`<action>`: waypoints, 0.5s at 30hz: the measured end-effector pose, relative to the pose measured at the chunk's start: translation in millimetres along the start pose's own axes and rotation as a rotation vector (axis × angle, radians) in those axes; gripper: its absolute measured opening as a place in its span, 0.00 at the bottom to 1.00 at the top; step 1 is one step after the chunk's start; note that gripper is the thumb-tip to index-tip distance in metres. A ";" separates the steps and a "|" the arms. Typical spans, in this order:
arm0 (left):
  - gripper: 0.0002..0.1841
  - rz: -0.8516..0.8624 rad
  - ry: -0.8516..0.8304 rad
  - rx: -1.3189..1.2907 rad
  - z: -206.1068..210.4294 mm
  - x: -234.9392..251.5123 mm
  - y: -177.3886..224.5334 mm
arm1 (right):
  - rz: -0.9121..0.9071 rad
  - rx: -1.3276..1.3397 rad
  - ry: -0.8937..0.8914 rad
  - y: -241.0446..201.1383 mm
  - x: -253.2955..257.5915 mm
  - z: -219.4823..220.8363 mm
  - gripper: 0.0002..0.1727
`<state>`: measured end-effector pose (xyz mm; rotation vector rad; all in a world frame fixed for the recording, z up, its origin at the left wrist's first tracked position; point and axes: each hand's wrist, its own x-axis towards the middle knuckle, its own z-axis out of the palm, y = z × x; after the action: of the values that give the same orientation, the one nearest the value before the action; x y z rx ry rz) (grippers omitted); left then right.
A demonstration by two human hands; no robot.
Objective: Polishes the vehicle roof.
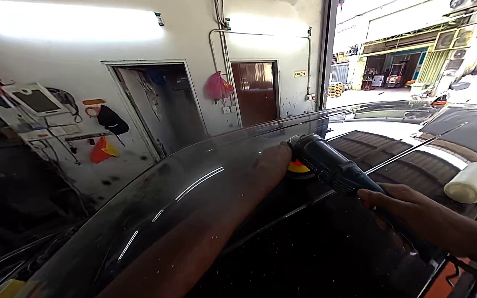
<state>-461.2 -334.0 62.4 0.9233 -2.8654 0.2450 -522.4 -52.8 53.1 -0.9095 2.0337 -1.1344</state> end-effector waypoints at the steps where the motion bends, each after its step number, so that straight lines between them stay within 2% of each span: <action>1: 0.15 0.014 0.017 -0.008 2.5 5.7 -4.4 | 0.006 -0.009 0.008 -3.9 5.3 1.5 0.24; 8: 0.18 -0.010 -0.026 -0.015 15.7 24.9 -63.6 | -0.004 -0.038 -0.035 -29.3 52.5 31.3 0.28; 9: 0.17 -0.026 -0.032 -0.018 19.1 24.7 -74.8 | -0.008 -0.042 -0.047 -33.3 57.5 37.8 0.28; 15: 0.18 -0.197 -0.069 -0.011 24.6 -9.6 -138.9 | -0.057 -0.055 -0.172 -59.9 79.3 85.0 0.28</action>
<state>-373.4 -444.5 52.9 1.2239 -2.8062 0.1812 -484.6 -178.0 54.4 -1.0607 1.9184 -0.9975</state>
